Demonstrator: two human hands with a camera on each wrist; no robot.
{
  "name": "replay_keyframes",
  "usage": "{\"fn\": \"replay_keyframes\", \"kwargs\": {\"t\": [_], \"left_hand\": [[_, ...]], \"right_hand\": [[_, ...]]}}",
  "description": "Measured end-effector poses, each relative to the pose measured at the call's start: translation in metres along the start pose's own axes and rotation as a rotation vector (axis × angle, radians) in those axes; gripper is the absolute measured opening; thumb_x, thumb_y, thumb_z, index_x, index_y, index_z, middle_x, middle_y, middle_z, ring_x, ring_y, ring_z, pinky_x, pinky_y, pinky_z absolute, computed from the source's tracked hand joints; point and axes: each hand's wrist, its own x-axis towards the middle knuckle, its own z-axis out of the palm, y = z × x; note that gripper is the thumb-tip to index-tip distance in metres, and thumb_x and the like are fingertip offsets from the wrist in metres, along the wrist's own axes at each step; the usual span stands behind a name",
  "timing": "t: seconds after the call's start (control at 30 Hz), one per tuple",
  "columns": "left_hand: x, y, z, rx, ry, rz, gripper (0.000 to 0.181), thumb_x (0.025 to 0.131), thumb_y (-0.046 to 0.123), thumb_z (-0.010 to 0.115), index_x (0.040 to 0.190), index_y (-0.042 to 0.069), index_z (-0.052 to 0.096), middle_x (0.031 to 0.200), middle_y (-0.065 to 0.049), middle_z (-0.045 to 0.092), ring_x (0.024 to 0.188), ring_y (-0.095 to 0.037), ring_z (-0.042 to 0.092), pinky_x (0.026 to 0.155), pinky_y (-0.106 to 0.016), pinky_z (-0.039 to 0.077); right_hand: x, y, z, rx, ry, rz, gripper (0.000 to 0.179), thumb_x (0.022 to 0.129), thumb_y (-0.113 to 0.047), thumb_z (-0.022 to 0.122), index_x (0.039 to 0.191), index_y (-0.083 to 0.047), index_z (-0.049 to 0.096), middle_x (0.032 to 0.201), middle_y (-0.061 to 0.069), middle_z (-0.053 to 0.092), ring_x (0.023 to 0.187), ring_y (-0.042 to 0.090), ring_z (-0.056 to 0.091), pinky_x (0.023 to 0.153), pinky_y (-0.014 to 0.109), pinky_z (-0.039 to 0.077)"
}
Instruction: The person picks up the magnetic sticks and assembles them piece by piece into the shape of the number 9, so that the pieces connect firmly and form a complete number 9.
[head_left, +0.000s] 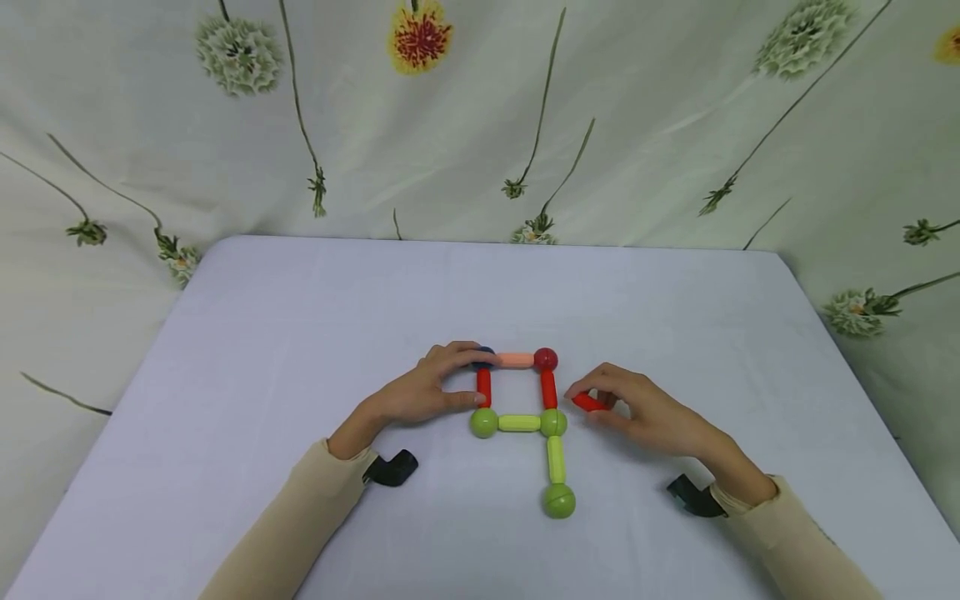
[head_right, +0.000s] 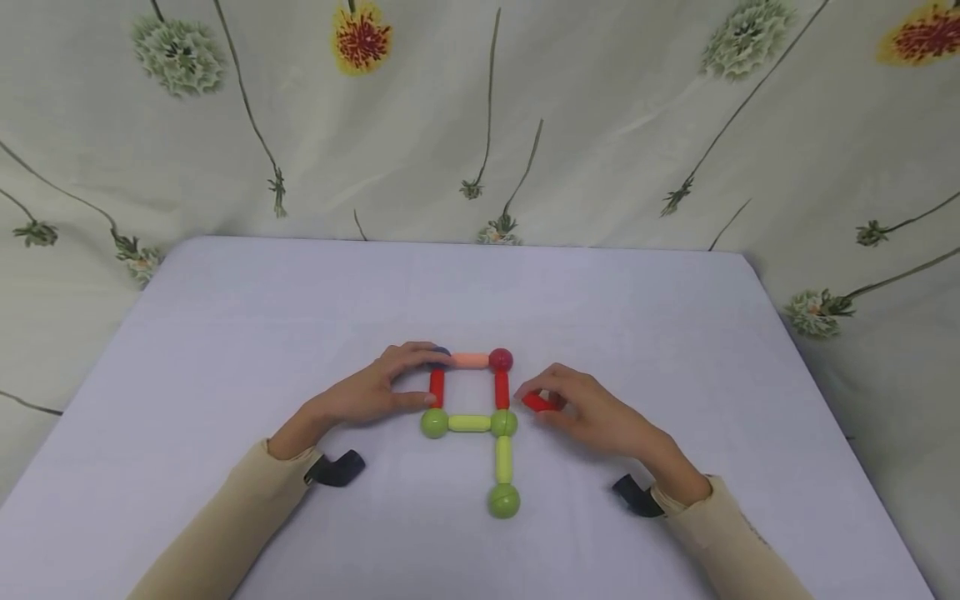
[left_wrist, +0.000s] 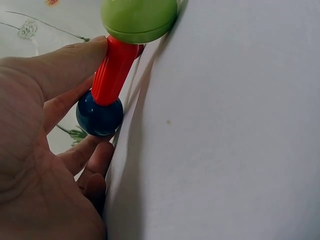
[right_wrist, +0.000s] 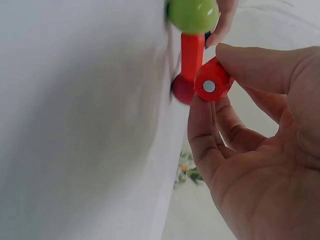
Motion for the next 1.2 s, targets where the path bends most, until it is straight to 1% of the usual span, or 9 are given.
{"fn": "replay_keyframes", "kwargs": {"t": [0.1, 0.27, 0.33, 0.47, 0.73, 0.87, 1.0, 1.1, 1.2], "left_hand": [[0.0, 0.0, 0.0, 0.006, 0.001, 0.0, 0.052, 0.092, 0.029, 0.072, 0.141, 0.033, 0.054, 0.156, -0.004, 0.036, 0.137, -0.029, 0.031, 0.108, -0.057, 0.034], [-0.002, 0.0, 0.0, 0.006, -0.006, -0.019, 0.053, 0.093, 0.03, 0.071, 0.142, 0.033, 0.053, 0.157, -0.003, 0.035, 0.138, -0.03, 0.03, 0.108, -0.059, 0.034], [-0.002, 0.0, 0.0, 0.008, -0.006, -0.025, 0.053, 0.093, 0.03, 0.071, 0.142, 0.033, 0.053, 0.157, -0.003, 0.035, 0.139, -0.03, 0.03, 0.109, -0.059, 0.034], [-0.002, 0.001, 0.0, 0.011, -0.003, -0.022, 0.053, 0.093, 0.03, 0.071, 0.142, 0.032, 0.053, 0.157, -0.004, 0.035, 0.138, -0.03, 0.03, 0.109, -0.06, 0.033], [-0.002, 0.001, 0.001, 0.008, -0.005, -0.015, 0.054, 0.093, 0.03, 0.072, 0.143, 0.031, 0.053, 0.156, -0.004, 0.036, 0.138, -0.03, 0.03, 0.109, -0.059, 0.033], [-0.002, 0.002, 0.001, 0.008, -0.005, -0.009, 0.052, 0.093, 0.03, 0.071, 0.142, 0.032, 0.054, 0.155, -0.002, 0.037, 0.138, -0.029, 0.031, 0.11, -0.059, 0.033], [-0.002, 0.003, 0.0, 0.013, -0.003, -0.011, 0.052, 0.093, 0.029, 0.071, 0.142, 0.032, 0.054, 0.155, -0.002, 0.037, 0.138, -0.029, 0.031, 0.11, -0.059, 0.032], [-0.002, 0.003, -0.001, 0.017, -0.003, -0.018, 0.053, 0.093, 0.029, 0.071, 0.142, 0.032, 0.054, 0.156, -0.003, 0.036, 0.138, -0.029, 0.031, 0.11, -0.059, 0.032], [-0.002, 0.002, -0.001, 0.019, -0.003, -0.02, 0.052, 0.093, 0.029, 0.071, 0.142, 0.032, 0.054, 0.156, -0.003, 0.036, 0.139, -0.03, 0.031, 0.11, -0.059, 0.032]], "right_hand": [[0.003, -0.011, 0.005, -0.007, -0.018, 0.012, 0.041, 0.089, 0.008, 0.065, 0.123, -0.015, 0.066, 0.113, -0.005, 0.062, 0.094, 0.011, 0.057, 0.082, 0.025, 0.052], [0.009, -0.027, 0.016, 0.03, -0.074, 0.027, 0.035, 0.093, -0.003, 0.068, 0.124, -0.019, 0.066, 0.114, -0.005, 0.062, 0.1, 0.009, 0.057, 0.083, 0.027, 0.053], [0.011, -0.032, 0.021, 0.042, -0.087, 0.011, 0.032, 0.094, -0.006, 0.067, 0.124, -0.019, 0.066, 0.112, -0.006, 0.061, 0.098, 0.01, 0.057, 0.083, 0.028, 0.053], [0.012, -0.039, 0.031, 0.052, -0.097, -0.018, 0.031, 0.095, -0.008, 0.066, 0.124, -0.019, 0.066, 0.11, -0.007, 0.059, 0.096, 0.009, 0.056, 0.082, 0.029, 0.052], [0.011, -0.051, 0.049, 0.047, -0.117, -0.044, 0.034, 0.094, -0.012, 0.07, 0.126, -0.022, 0.066, 0.116, -0.012, 0.059, 0.1, 0.005, 0.056, 0.086, 0.027, 0.051], [0.011, -0.054, 0.058, 0.016, -0.131, -0.075, 0.033, 0.094, -0.013, 0.07, 0.125, -0.023, 0.065, 0.117, -0.012, 0.058, 0.103, 0.005, 0.056, 0.088, 0.025, 0.051], [0.009, -0.056, 0.064, -0.04, -0.148, -0.128, 0.033, 0.094, -0.013, 0.07, 0.125, -0.023, 0.065, 0.119, -0.011, 0.058, 0.107, 0.005, 0.055, 0.089, 0.022, 0.051], [0.008, -0.057, 0.068, -0.071, -0.159, -0.166, 0.034, 0.094, -0.012, 0.07, 0.126, -0.022, 0.065, 0.119, -0.01, 0.059, 0.106, 0.006, 0.055, 0.088, 0.019, 0.051], [0.007, -0.059, 0.069, -0.096, -0.182, -0.181, 0.035, 0.094, -0.012, 0.07, 0.127, -0.022, 0.065, 0.118, -0.01, 0.061, 0.104, 0.005, 0.056, 0.088, 0.019, 0.05]]}}
